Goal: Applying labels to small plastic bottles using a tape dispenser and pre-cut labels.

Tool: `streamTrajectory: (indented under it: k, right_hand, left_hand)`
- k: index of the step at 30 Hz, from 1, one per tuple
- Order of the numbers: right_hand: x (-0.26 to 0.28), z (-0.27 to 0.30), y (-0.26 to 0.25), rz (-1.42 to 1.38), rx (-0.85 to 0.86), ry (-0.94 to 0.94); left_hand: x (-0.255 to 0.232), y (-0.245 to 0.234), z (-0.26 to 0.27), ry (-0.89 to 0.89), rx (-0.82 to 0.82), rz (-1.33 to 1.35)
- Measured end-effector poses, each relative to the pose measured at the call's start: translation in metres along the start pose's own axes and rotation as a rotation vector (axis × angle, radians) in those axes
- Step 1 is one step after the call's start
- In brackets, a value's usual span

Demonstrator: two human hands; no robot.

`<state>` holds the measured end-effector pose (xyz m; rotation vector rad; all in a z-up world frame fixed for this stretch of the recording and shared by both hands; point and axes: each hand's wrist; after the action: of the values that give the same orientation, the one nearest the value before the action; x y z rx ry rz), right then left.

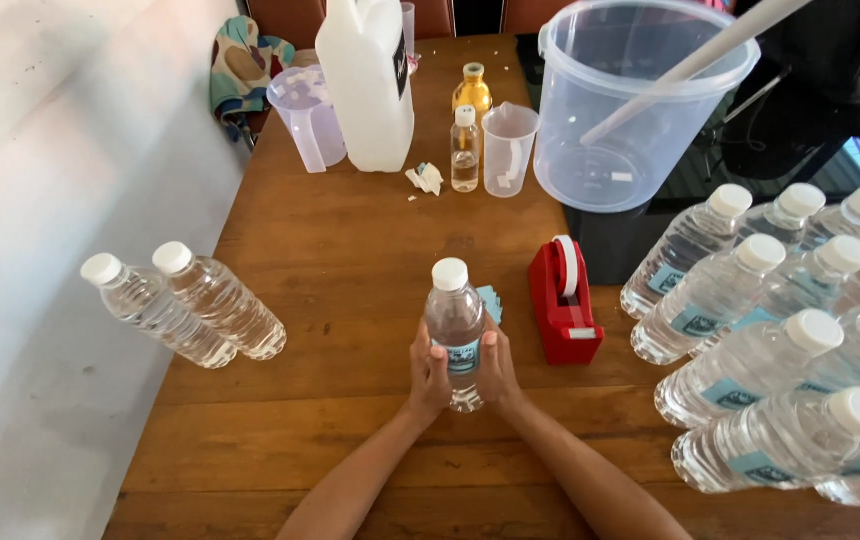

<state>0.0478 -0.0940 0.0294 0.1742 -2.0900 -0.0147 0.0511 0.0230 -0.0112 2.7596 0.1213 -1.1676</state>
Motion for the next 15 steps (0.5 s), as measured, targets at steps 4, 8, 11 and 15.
streamTrajectory:
  k: [4, 8, 11, 15]
  right_hand:
    - [-0.004, 0.002, 0.0, -0.01, 0.013, -0.087]
    - [-0.014, -0.006, 0.003, 0.009, 0.013, -0.074]
    - [-0.01, -0.005, 0.009, 0.057, -0.014, -0.047]
    - [-0.036, -0.008, -0.003, 0.082, -0.051, 0.059]
  left_hand:
    - [0.016, -0.004, 0.01, -0.004, 0.018, -0.003]
    - [0.029, -0.002, 0.01, -0.078, -0.004, -0.04]
    - [0.012, 0.001, -0.001, -0.123, -0.012, -0.054]
    - [-0.001, 0.005, -0.011, -0.168, 0.005, -0.066]
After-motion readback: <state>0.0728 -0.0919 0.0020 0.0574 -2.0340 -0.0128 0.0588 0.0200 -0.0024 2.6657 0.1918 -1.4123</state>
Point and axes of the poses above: each hand's wrist, its own z-axis away from the middle knuckle, its own y-axis out of the palm, x = y × z
